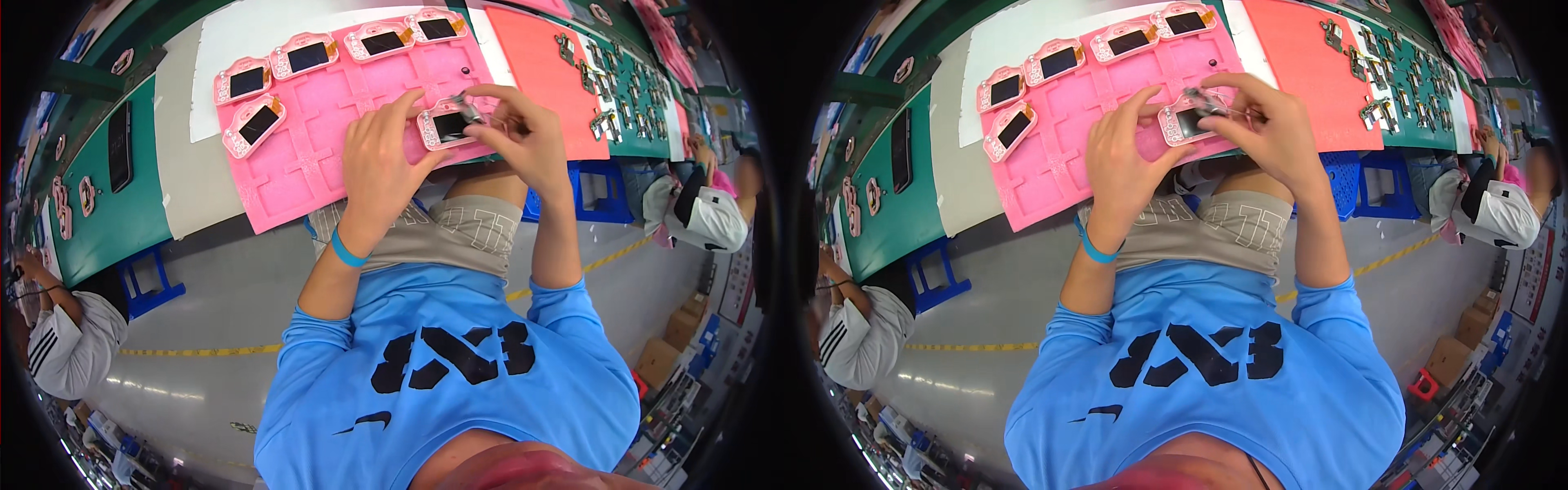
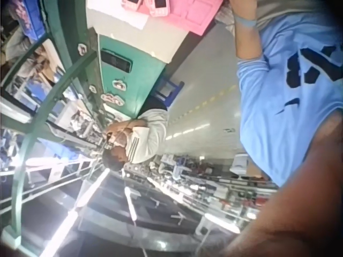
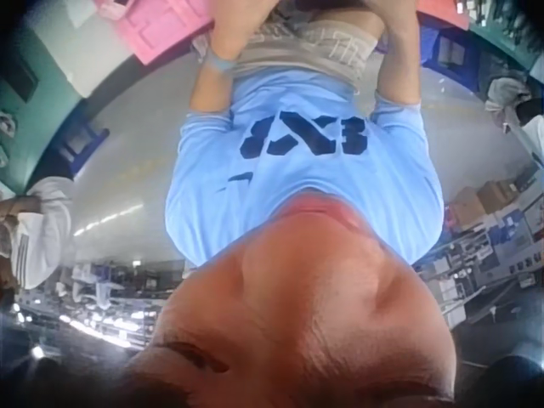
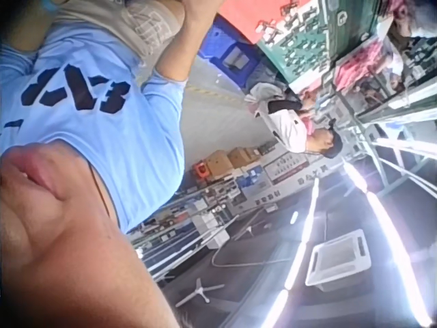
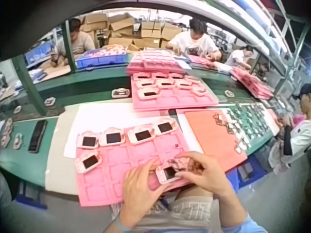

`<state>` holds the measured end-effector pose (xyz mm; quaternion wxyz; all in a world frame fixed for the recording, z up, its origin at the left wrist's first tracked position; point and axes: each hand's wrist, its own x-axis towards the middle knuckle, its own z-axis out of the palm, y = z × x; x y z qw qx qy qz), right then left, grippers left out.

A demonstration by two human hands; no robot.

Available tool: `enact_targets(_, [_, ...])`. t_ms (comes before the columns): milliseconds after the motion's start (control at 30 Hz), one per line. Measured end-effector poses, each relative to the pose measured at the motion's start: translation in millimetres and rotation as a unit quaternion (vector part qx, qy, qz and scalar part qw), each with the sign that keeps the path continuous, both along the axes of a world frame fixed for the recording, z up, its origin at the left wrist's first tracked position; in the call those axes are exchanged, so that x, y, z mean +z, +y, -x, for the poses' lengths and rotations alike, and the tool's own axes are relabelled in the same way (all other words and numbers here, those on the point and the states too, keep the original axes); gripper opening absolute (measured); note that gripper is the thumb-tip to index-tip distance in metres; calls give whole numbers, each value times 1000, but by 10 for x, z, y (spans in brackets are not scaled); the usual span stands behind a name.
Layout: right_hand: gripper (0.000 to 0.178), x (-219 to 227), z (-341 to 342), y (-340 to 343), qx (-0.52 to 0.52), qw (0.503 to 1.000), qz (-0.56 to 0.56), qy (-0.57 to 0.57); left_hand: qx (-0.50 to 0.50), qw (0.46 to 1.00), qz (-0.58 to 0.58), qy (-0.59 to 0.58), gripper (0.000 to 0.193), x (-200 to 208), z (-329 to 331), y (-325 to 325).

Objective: Manual assembly and testing of small electronic circuit boards into plastic housings.

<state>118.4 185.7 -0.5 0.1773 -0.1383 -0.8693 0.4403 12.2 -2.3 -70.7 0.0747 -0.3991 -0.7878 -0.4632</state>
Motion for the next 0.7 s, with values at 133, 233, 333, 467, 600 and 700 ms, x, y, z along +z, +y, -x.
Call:
enact_targets(133, [40,8,122,76,117,983,-124,-62,4,1000,-20,-11,76,-18,-18,-8])
enact_targets(233, [47,0,146,133,171,956,-224,-76,4,999,-32,3,78,-46,-27,-14])
enact_targets(333, [42,56,171,166,196,937,-272,-96,8,999,-32,3,77,-54,-27,-19])
enact_targets(467, [40,17,164,108,194,920,-323,-107,6,1000,-31,2,76,-72,-37,-1])
enact_targets(600, [47,-93,169,-27,130,928,-340,-75,7,999,-30,8,73,-56,-24,14])
enact_targets(700, [44,-56,225,48,112,976,-149,-114,9,1000,-28,1,71,5,-21,20])
